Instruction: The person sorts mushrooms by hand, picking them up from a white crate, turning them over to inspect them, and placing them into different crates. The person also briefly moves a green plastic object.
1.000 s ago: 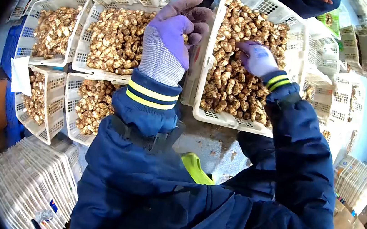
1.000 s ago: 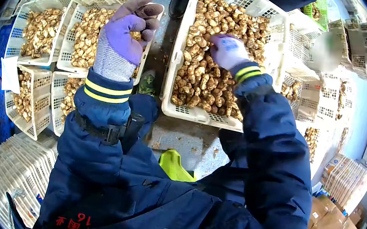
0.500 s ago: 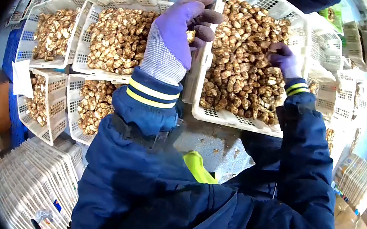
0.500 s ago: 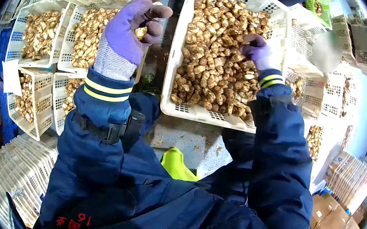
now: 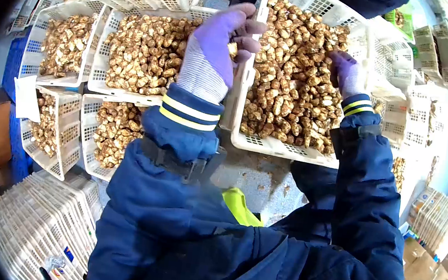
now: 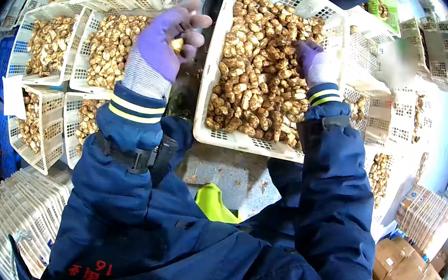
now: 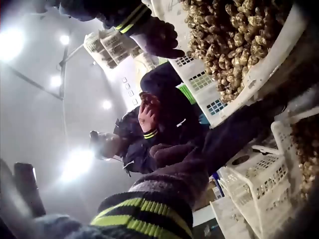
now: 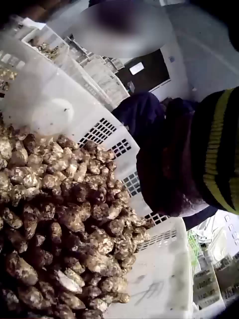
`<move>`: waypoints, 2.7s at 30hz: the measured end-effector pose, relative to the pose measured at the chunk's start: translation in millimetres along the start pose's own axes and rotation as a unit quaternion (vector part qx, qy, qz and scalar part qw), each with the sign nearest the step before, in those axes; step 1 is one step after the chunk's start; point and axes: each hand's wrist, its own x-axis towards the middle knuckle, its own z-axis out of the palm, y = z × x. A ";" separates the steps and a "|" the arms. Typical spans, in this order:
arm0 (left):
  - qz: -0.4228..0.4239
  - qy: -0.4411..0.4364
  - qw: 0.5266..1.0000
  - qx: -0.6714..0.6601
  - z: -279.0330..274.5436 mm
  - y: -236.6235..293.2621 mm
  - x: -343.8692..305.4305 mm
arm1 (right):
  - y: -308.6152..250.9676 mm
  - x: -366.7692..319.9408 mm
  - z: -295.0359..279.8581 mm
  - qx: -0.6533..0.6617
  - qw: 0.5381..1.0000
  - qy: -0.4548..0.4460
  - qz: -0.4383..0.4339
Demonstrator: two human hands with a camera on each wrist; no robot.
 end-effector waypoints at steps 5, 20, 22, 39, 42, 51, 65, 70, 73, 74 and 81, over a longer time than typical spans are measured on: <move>-0.066 -0.075 0.995 -0.005 0.5 -60.8 9.4 | 2.6 -15.6 8.2 -0.351 0.934 0.005 -0.064; 0.250 -0.223 0.886 0.320 10.5 -35.2 23.0 | -18.5 -92.5 -44.5 0.027 0.979 -0.084 -0.184; 0.205 -0.274 0.872 0.350 36.2 -48.0 7.9 | -47.2 -100.7 -21.3 -0.099 0.931 -0.132 -0.325; 0.050 -0.196 0.971 -0.125 12.0 5.8 6.5 | 46.7 35.1 62.1 -0.709 0.684 -0.035 -0.165; 0.073 -0.139 0.985 0.069 18.8 -9.2 -5.6 | 56.0 59.1 27.9 -0.577 0.788 -0.007 -0.214; -0.062 -0.136 0.987 0.057 26.4 -19.9 -1.1 | -85.9 -56.9 36.1 -0.184 0.883 -0.229 -0.367; 0.016 -0.122 0.987 -0.104 1.0 3.8 2.5 | 57.4 20.5 86.7 -0.650 0.740 -0.114 -0.132; -0.102 -0.203 0.961 -0.158 -3.7 -14.7 9.7 | 68.9 25.6 39.8 -0.512 0.831 -0.151 -0.154; -0.153 -0.182 0.952 -0.190 13.9 -16.2 5.0 | 50.4 11.4 44.5 -0.532 0.821 -0.171 -0.118; -0.158 -0.181 0.952 -0.191 17.4 -14.6 1.4 | 45.1 8.1 51.0 -0.586 0.775 -0.204 -0.122; -0.118 -0.216 0.960 -0.136 20.4 -20.3 -2.5 | 79.9 36.0 71.6 -0.624 0.736 -0.228 -0.134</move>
